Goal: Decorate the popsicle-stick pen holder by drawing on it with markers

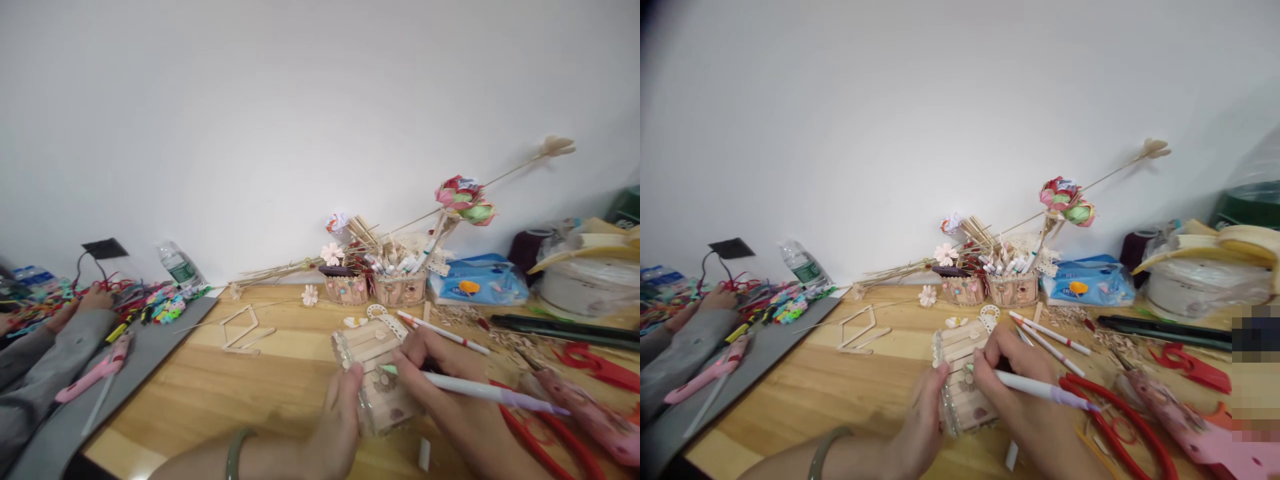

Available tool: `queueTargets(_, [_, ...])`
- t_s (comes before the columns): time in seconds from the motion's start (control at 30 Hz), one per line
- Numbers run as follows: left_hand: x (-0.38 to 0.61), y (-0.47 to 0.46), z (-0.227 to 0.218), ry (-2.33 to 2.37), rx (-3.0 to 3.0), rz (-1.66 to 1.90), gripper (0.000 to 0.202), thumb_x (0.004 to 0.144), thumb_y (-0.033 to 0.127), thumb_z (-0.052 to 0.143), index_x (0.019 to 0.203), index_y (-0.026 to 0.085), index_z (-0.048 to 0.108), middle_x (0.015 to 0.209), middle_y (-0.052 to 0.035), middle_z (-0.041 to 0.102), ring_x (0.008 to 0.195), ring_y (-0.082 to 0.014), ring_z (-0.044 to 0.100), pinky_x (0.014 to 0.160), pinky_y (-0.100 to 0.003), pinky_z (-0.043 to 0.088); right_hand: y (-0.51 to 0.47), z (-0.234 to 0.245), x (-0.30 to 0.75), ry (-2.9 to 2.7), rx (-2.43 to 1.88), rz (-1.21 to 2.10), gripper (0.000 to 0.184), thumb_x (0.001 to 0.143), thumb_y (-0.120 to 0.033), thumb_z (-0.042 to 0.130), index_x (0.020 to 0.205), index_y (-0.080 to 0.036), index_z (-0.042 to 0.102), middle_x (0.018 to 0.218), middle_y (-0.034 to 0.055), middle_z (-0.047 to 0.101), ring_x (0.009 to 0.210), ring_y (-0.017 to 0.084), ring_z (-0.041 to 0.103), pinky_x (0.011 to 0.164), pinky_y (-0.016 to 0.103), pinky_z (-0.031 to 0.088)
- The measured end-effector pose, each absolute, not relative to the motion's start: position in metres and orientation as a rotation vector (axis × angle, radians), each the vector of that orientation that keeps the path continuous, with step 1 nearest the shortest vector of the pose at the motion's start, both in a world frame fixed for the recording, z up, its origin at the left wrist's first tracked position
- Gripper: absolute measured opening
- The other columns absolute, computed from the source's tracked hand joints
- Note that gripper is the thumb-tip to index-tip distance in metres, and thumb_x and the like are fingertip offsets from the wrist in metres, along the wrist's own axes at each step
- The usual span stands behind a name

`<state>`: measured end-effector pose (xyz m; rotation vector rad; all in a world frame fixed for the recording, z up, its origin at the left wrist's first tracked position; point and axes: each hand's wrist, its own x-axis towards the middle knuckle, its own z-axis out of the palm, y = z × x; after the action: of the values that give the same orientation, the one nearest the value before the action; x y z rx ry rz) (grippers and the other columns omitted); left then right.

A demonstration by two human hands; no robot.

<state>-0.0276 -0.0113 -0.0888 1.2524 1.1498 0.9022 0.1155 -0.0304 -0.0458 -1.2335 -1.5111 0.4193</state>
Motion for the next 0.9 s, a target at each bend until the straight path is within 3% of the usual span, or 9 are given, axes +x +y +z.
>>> queueTargets(0.17, [-0.03,-0.013,-0.089,1.149,1.264,0.872,0.057,0.08,0.058,0.037,0.104,0.01,0.058,0.109,-0.0115,0.061,0.114,-0.0278,0.045,0.1,-0.034,0.028,-0.032,-0.041,0.115,-1.556,-1.236,0.342,0.026,0.076,-0.019,0.048,0.054,-0.023,0.034,0.048,-0.0061,0.04,0.042,0.01,0.04,0.041,0.023,0.032])
queueTargets(0.27, [-0.03,-0.013,-0.087,1.163,1.251,0.849,0.057,0.08,0.058,0.036,0.105,0.011,0.057,0.109,-0.0111,0.06,0.114,-0.0274,0.045,0.1,-0.033,0.029,-0.04,-0.016,0.118,-1.559,-1.259,0.415,0.023,0.071,-0.014,0.05,0.052,-0.024,0.04,0.047,-0.0049,0.047,0.041,0.012,0.044,0.04,0.024,0.036])
queueTargets(0.4, [-0.029,-0.012,-0.089,1.164,1.237,0.827,0.057,0.079,0.059,0.038,0.104,0.011,0.057,0.108,-0.0106,0.061,0.113,-0.0274,0.045,0.099,-0.033,0.03,-0.048,0.012,0.121,-1.593,-1.236,0.544,0.031,0.063,-0.009,0.056,0.044,-0.025,0.037,0.044,-0.0029,0.052,0.041,0.016,0.051,0.037,0.026,0.038])
queueTargets(0.7, [-0.029,-0.012,-0.089,1.137,1.216,0.853,0.057,0.079,0.057,0.039,0.104,0.01,0.058,0.109,-0.0115,0.061,0.114,-0.0282,0.044,0.101,-0.034,0.028,-0.035,-0.028,0.114,-1.511,-1.277,0.403,0.028,0.071,-0.018,0.051,0.05,-0.025,0.033,0.044,-0.0031,0.044,0.041,0.015,0.043,0.04,0.027,0.035])
queueTargets(0.9, [-0.027,-0.011,-0.085,1.099,1.174,0.861,0.055,0.077,0.056,0.043,0.105,0.011,0.059,0.11,-0.0109,0.062,0.112,-0.03,0.046,0.099,-0.036,0.03,-0.033,-0.035,0.117,-1.607,-1.251,0.42,0.024,0.077,-0.02,0.047,0.055,-0.023,0.038,0.049,-0.0048,0.044,0.043,0.011,0.042,0.042,0.023,0.034])
